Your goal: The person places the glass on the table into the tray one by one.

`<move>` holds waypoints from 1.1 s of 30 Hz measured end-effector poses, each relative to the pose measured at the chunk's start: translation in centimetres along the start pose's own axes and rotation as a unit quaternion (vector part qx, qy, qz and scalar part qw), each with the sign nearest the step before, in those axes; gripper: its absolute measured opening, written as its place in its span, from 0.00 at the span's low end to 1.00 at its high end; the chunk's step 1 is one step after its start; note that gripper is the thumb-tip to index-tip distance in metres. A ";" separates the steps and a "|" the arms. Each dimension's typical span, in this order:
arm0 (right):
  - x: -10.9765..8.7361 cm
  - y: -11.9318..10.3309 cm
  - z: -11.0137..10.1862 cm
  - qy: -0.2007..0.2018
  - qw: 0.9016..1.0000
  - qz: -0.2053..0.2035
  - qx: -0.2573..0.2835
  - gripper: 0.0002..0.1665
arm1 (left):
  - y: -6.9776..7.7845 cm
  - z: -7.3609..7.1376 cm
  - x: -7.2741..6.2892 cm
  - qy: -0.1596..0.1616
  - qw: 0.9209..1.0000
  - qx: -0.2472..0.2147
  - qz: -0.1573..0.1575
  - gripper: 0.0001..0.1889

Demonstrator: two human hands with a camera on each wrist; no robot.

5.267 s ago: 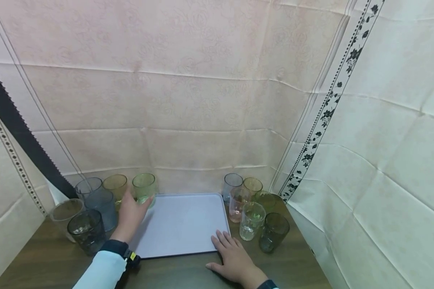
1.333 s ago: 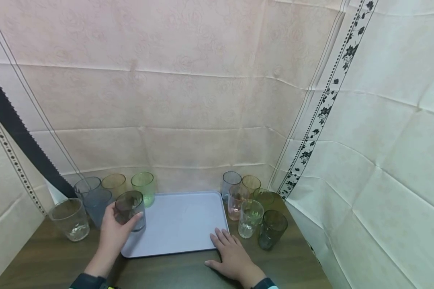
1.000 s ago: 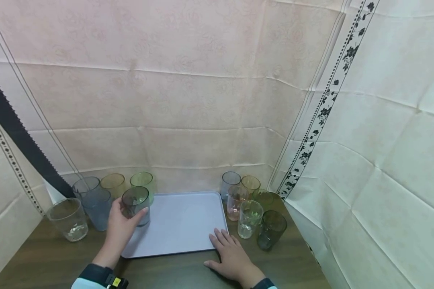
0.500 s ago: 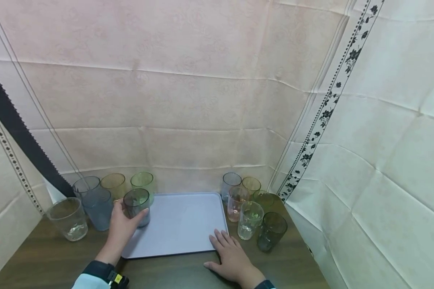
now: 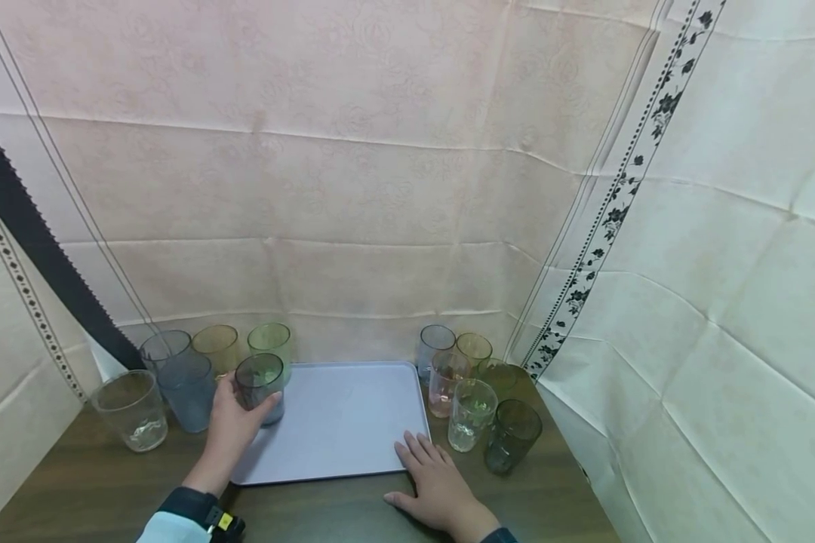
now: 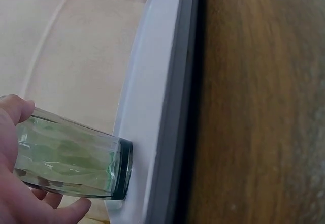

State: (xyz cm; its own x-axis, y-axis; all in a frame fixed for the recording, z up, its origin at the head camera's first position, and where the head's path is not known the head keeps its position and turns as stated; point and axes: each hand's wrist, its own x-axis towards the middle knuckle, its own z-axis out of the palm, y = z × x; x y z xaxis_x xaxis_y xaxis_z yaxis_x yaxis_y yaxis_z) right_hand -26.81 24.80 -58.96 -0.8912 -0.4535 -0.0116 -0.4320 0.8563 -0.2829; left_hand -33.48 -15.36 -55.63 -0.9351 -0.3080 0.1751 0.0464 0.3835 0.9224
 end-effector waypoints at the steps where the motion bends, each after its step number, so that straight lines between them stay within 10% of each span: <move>1: 0.0 0.0 0.0 -0.001 1.000 0.000 0.000 0.56 | 0.0 0.0 0.0 0.001 1.000 0.002 0.001 0.51; 14: -0.1 -0.1 0.3 -0.001 1.000 0.001 0.001 0.57 | -0.3 -1.6 -1.8 0.002 1.000 0.010 0.002 0.58; 28: 0.1 0.2 0.7 0.003 1.000 -0.001 0.000 0.57 | -1.5 -9.0 -6.0 0.019 0.996 0.088 -0.010 0.37; 33: 0.1 0.4 0.6 0.005 1.000 -0.003 -0.005 0.57 | -2.1 -11.2 -6.4 0.078 0.994 0.079 -0.018 0.27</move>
State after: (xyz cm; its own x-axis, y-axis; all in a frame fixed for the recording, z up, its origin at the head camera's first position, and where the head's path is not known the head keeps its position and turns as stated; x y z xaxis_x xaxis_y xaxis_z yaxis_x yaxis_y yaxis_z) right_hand -27.01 24.98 -59.69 -0.8898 -0.4564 0.0005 -0.4391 0.8558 -0.2735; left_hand -23.67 -23.95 -54.79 -0.8691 -0.4505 0.2045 -0.0540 0.4973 0.8659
